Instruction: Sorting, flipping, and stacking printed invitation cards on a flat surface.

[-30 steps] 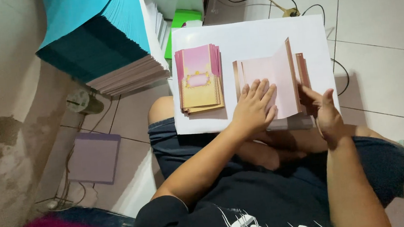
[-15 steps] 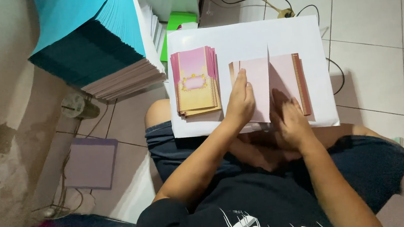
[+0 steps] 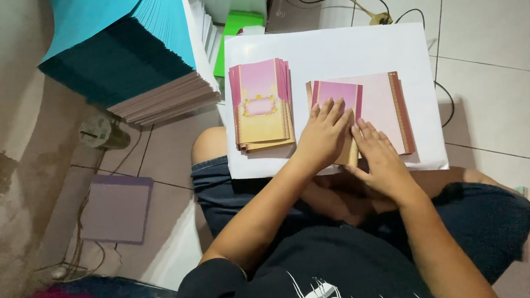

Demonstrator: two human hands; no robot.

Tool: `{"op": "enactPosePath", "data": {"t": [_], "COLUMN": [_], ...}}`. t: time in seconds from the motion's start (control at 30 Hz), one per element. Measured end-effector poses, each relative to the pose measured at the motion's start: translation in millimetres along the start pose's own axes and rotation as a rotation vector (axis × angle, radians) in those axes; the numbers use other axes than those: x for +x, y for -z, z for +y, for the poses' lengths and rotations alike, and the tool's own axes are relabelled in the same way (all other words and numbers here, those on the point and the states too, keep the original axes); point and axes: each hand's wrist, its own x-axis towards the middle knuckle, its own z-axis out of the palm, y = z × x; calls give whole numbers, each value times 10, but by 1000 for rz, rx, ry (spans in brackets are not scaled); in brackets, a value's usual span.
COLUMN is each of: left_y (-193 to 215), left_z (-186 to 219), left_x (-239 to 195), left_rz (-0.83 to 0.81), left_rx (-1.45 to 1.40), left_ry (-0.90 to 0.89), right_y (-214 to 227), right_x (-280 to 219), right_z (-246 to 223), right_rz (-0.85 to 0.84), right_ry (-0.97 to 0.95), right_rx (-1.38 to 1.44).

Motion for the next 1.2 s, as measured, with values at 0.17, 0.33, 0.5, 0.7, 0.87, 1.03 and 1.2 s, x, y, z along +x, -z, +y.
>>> {"op": "enactPosePath", "data": {"t": [0.17, 0.33, 0.5, 0.7, 0.87, 1.03, 1.2], "left_y": [198, 276, 333, 270, 265, 220, 199], "left_z": [147, 214, 239, 239, 214, 232, 235], "left_x": [26, 23, 41, 53, 51, 22, 12], "left_rz": [1, -88, -240, -167, -148, -152, -113], "left_rx": [14, -7, -10, 4, 20, 18, 42], "left_ry": [65, 125, 152, 168, 150, 152, 160], "right_y": [137, 171, 67, 55, -81, -63, -53], "right_x": [2, 150, 736, 869, 201, 383, 1130], "right_z": [-3, 7, 264, 249, 42, 206, 488], "right_rz": [116, 41, -28, 80, 76, 11, 67], "right_ry": [47, 18, -50, -34, -8, -11, -5], "right_rx": [118, 96, -104, -165, -215, -178, -198]}}
